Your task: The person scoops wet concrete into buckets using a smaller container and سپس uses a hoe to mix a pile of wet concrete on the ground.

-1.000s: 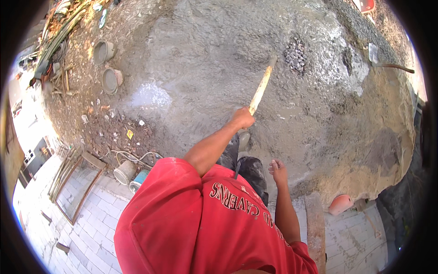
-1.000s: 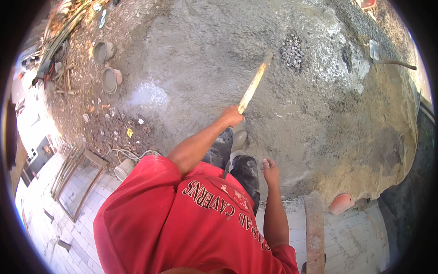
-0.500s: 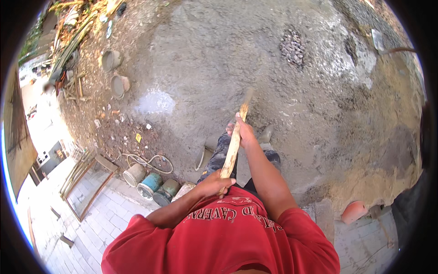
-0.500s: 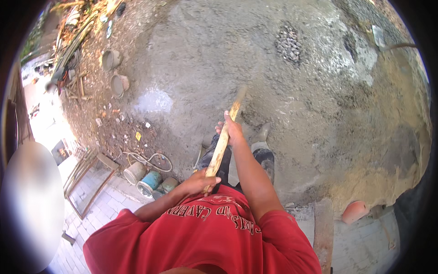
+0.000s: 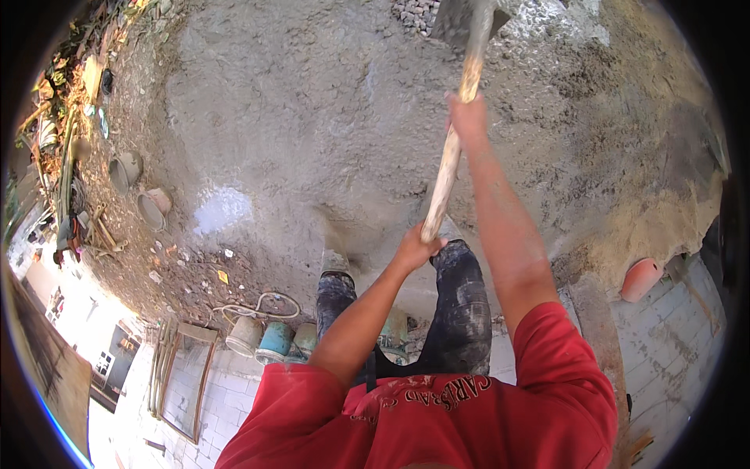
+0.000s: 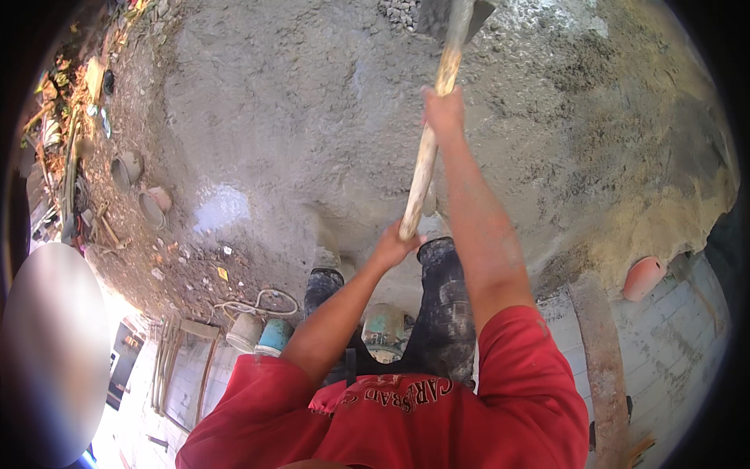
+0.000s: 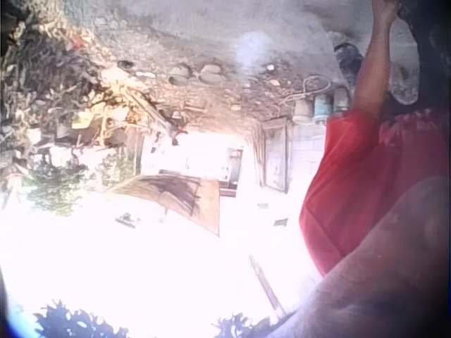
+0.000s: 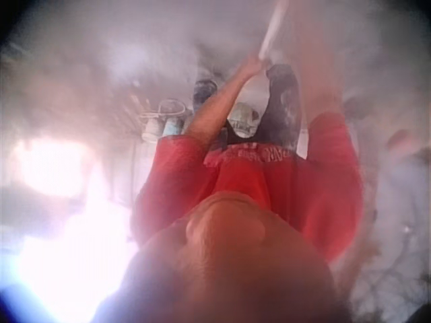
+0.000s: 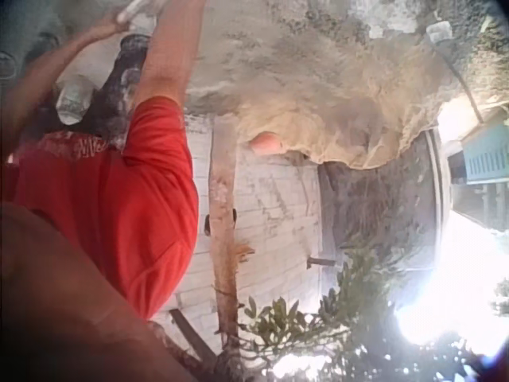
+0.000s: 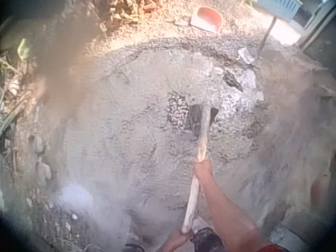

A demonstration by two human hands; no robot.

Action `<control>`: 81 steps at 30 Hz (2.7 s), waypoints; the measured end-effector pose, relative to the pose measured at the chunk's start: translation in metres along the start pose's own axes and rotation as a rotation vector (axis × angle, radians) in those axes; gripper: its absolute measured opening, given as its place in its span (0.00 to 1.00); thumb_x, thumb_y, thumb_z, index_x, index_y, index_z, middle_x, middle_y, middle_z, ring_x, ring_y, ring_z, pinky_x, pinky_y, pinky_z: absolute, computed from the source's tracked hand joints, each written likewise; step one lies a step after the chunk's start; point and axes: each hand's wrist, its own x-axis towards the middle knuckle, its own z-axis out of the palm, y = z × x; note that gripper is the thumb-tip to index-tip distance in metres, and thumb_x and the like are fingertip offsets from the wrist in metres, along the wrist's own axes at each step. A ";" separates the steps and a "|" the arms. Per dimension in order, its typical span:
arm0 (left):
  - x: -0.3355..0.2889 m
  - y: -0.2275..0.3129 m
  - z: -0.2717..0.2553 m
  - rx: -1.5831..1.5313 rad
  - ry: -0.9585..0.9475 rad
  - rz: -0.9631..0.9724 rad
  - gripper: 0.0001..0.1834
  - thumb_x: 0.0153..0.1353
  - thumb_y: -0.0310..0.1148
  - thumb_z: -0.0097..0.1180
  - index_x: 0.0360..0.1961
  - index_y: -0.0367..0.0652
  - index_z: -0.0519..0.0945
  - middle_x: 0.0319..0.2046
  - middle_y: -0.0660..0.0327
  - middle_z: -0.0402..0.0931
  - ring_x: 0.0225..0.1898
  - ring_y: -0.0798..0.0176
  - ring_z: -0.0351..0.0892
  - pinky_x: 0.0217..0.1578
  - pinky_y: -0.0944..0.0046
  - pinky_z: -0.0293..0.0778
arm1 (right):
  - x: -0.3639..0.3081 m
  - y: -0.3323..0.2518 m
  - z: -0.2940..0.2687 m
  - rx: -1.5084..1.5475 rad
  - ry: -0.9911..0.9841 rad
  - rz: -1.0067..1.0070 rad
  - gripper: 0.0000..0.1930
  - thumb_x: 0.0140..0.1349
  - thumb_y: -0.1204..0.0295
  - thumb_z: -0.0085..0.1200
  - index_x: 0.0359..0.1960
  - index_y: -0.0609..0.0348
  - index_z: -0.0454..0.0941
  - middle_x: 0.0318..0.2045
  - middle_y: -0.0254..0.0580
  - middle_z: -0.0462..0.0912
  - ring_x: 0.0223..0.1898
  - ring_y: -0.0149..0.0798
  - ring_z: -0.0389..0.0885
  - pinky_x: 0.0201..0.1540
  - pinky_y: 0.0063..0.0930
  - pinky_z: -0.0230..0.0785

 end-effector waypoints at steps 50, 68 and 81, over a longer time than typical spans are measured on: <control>-0.206 -0.303 -0.184 0.394 -0.094 -0.430 0.24 0.52 0.41 0.61 0.46 0.35 0.79 0.37 0.38 0.82 0.43 0.35 0.81 0.46 0.44 0.76 | -0.296 0.272 0.202 0.141 0.200 0.471 0.15 0.61 0.76 0.55 0.45 0.68 0.64 0.21 0.50 0.77 0.16 0.43 0.79 0.17 0.38 0.73; 0.030 0.046 -0.153 0.377 0.153 0.263 0.25 0.54 0.40 0.64 0.51 0.39 0.79 0.39 0.40 0.82 0.44 0.36 0.81 0.46 0.45 0.76 | -0.016 -0.095 0.071 0.252 0.209 -0.237 0.13 0.58 0.73 0.57 0.40 0.63 0.67 0.18 0.41 0.74 0.12 0.38 0.75 0.14 0.34 0.68; 0.197 -0.010 -0.147 -0.364 0.076 -0.094 0.17 0.56 0.35 0.64 0.41 0.33 0.76 0.19 0.62 0.73 0.12 0.69 0.70 0.12 0.64 0.66 | 0.145 -0.043 0.226 -0.546 0.112 -0.172 0.24 0.52 0.70 0.54 0.50 0.73 0.71 0.43 0.65 0.84 0.48 0.60 0.84 0.53 0.41 0.76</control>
